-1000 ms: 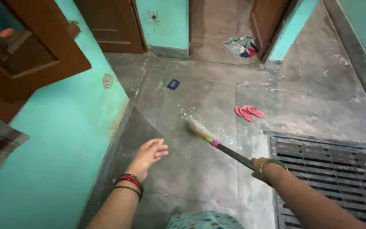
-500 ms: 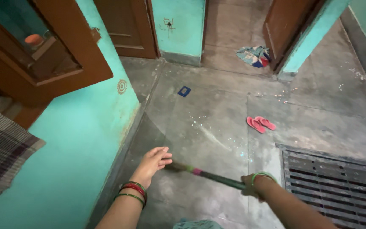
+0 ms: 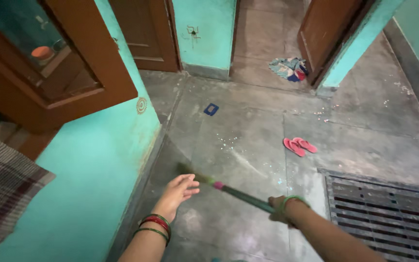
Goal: The person sweeps a tiled floor with a long-handled broom, moving debris toward a drain grate. They briefly pick up a pair of pink flip-flops and place them on the grate before continuing to sweep.
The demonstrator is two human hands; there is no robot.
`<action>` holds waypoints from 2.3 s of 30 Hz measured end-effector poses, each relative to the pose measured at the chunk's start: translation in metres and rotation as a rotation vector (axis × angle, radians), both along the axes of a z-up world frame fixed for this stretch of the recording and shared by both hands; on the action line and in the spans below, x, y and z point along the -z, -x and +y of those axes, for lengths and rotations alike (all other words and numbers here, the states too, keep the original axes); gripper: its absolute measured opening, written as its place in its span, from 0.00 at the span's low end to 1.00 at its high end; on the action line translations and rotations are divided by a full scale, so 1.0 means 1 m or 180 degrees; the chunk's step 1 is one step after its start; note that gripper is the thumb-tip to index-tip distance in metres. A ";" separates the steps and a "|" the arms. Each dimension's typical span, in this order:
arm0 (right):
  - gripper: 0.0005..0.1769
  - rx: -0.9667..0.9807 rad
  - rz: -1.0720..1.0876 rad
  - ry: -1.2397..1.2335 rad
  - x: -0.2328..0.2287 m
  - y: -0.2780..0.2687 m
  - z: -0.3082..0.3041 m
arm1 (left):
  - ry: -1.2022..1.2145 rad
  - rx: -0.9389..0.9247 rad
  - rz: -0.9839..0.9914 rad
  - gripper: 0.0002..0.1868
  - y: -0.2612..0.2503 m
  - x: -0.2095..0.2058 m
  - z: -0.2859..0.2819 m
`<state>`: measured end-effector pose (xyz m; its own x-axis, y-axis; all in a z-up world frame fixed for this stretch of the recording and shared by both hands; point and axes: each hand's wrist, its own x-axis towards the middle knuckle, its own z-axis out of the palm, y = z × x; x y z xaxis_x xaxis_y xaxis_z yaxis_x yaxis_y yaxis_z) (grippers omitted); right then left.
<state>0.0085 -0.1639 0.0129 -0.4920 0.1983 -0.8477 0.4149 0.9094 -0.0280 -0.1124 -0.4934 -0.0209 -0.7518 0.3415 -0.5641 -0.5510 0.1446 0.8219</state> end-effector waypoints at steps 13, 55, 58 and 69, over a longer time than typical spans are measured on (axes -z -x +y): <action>0.25 0.0194 0.0208 -0.0162 0.074 0.025 0.052 | 0.0140 -0.0181 -0.0020 0.25 0.012 -0.011 -0.032; 0.28 -0.2821 0.0061 0.0233 0.029 0.302 0.099 | -0.0015 -0.0844 0.0423 0.24 0.218 -0.019 0.144; 0.27 -0.3091 -0.0098 0.0430 0.038 0.298 0.054 | 0.0002 -0.0952 0.0455 0.24 0.214 -0.037 0.134; 0.24 -0.1780 -0.0176 0.0434 0.062 0.346 0.044 | 0.0355 -0.1004 0.0501 0.23 0.222 -0.067 0.065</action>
<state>-0.3376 -0.1202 -0.0492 -0.4448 -0.1919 -0.8748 -0.1235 0.9806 -0.1523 -0.3344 -0.4285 0.0458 -0.8908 0.0220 -0.4539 -0.4509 0.0812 0.8889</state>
